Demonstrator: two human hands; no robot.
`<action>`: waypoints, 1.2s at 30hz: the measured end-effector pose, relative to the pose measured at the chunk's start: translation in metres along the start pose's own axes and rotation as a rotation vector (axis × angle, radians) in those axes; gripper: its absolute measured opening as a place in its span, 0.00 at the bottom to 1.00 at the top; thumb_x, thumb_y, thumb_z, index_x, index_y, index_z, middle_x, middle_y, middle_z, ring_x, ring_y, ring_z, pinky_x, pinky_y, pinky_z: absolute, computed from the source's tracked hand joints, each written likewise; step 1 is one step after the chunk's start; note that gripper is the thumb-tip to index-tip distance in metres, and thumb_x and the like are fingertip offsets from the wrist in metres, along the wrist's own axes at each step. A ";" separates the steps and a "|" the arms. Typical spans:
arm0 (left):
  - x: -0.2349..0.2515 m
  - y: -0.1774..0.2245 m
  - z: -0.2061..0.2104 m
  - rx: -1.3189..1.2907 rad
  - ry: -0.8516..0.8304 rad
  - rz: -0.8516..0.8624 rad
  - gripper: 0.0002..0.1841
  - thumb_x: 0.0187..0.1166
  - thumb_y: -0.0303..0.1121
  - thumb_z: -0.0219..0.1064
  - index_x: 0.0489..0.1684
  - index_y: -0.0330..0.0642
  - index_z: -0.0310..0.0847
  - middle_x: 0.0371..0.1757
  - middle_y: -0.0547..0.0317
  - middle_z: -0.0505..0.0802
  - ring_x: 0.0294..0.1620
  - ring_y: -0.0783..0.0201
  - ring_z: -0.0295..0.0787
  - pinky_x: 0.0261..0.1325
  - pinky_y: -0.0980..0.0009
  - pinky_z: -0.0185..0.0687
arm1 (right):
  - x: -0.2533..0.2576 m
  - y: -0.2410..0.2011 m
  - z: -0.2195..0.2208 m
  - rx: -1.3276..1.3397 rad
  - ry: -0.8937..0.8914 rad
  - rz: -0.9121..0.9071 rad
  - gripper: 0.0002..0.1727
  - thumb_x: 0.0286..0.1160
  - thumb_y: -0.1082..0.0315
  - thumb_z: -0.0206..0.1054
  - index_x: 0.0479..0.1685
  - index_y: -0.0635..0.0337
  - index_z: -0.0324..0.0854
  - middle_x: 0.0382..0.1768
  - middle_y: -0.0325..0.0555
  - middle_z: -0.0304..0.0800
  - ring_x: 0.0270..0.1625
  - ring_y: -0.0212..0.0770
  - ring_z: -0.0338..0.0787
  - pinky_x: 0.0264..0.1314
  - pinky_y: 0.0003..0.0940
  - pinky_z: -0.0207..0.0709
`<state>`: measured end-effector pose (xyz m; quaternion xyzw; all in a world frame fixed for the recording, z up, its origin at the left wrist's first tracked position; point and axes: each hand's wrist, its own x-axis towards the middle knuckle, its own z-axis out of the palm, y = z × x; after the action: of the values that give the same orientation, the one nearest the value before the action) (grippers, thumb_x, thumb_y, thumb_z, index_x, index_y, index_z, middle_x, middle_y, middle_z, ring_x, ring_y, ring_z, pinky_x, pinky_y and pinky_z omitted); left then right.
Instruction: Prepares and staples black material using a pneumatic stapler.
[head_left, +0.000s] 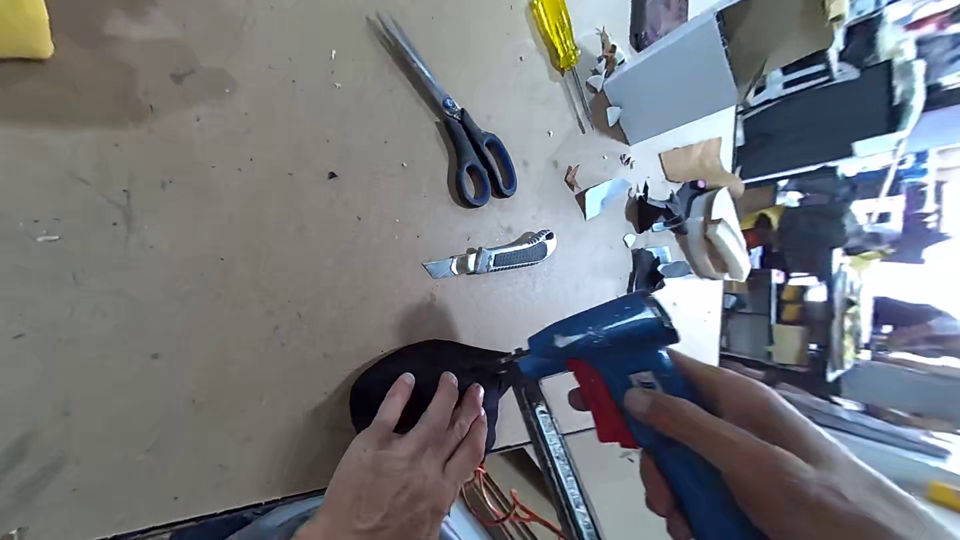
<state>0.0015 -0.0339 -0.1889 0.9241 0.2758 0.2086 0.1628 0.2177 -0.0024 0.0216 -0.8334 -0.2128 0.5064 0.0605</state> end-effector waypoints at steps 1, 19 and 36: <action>0.000 0.000 -0.001 -0.013 -0.008 0.006 0.24 0.88 0.52 0.50 0.77 0.60 0.78 0.83 0.71 0.81 0.87 0.61 0.68 0.84 0.47 0.54 | 0.002 -0.003 0.007 -0.014 0.003 0.033 0.15 0.82 0.63 0.55 0.63 0.52 0.73 0.46 0.46 0.95 0.22 0.43 0.92 0.20 0.38 0.89; 0.001 -0.003 -0.004 -0.165 -0.028 -0.021 0.23 0.85 0.28 0.53 0.76 0.50 0.80 0.80 0.61 0.83 0.85 0.53 0.72 0.84 0.34 0.51 | 0.025 -0.043 0.030 -0.032 0.011 0.322 0.12 0.87 0.61 0.53 0.60 0.52 0.73 0.45 0.50 0.96 0.19 0.45 0.91 0.16 0.37 0.87; 0.006 -0.002 -0.007 -0.132 -0.090 -0.049 0.21 0.86 0.29 0.52 0.71 0.57 0.84 0.77 0.64 0.86 0.83 0.56 0.74 0.85 0.37 0.48 | 0.054 -0.071 0.017 -0.041 -0.085 0.518 0.10 0.91 0.60 0.53 0.58 0.52 0.74 0.40 0.51 0.94 0.16 0.42 0.88 0.16 0.33 0.85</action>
<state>0.0013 -0.0273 -0.1819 0.9128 0.2762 0.1805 0.2408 0.2034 0.0826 -0.0087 -0.8392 -0.0047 0.5351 -0.0970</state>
